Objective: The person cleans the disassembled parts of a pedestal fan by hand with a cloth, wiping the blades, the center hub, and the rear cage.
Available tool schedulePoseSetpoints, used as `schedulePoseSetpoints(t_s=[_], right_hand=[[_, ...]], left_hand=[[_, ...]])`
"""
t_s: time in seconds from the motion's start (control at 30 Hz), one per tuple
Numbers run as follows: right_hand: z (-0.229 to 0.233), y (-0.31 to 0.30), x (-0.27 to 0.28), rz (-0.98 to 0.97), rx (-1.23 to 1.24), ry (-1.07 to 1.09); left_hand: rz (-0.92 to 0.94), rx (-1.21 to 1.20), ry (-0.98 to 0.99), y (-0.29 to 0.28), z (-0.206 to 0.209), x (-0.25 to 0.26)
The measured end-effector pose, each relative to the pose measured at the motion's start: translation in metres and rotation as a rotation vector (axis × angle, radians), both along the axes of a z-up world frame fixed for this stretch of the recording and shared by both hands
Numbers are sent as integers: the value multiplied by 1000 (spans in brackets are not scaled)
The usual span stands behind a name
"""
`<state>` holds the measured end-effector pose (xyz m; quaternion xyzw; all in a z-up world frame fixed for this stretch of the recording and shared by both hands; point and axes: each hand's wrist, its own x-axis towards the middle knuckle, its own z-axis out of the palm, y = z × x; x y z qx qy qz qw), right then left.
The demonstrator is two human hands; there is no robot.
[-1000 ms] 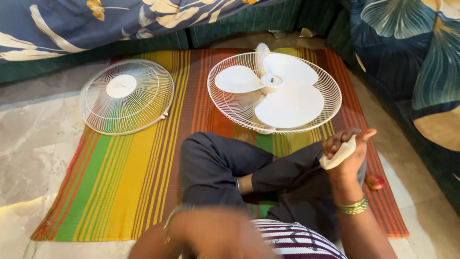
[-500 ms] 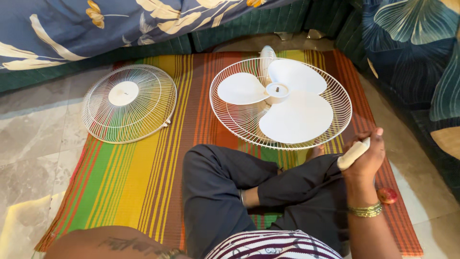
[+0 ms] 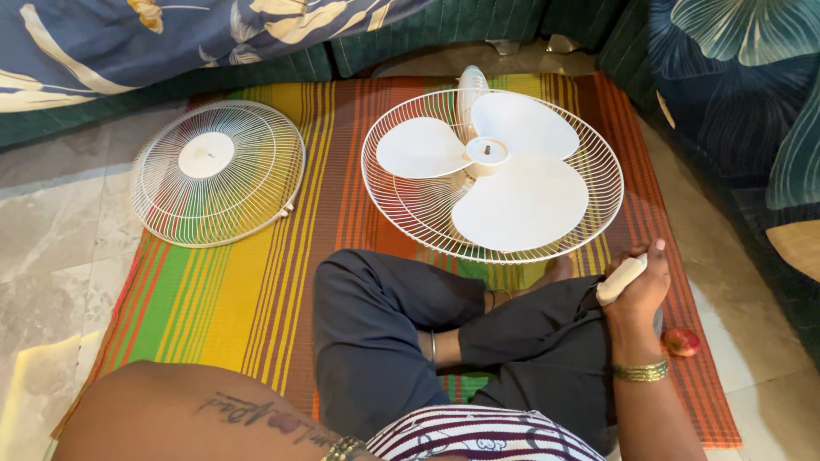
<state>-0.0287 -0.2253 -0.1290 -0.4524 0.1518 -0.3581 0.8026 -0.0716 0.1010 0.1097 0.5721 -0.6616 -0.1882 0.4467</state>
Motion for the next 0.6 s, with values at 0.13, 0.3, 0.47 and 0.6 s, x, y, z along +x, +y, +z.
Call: schedulePoseSetpoints(t_s=[0.13, 0.3, 0.47, 0.6], right_hand=[[-2, 0, 2, 11, 9, -3], [-7, -1, 4, -3, -52, 28], [-10, -3, 2, 21, -51, -11], [-7, 4, 4, 43, -3, 4]], left_hand=[[-85, -57, -12, 4, 5, -4], [-211, -154, -24, 19, 13, -7], [-248, -207, -31, 25, 22, -8], [-179, -211, -55, 31, 20, -8]])
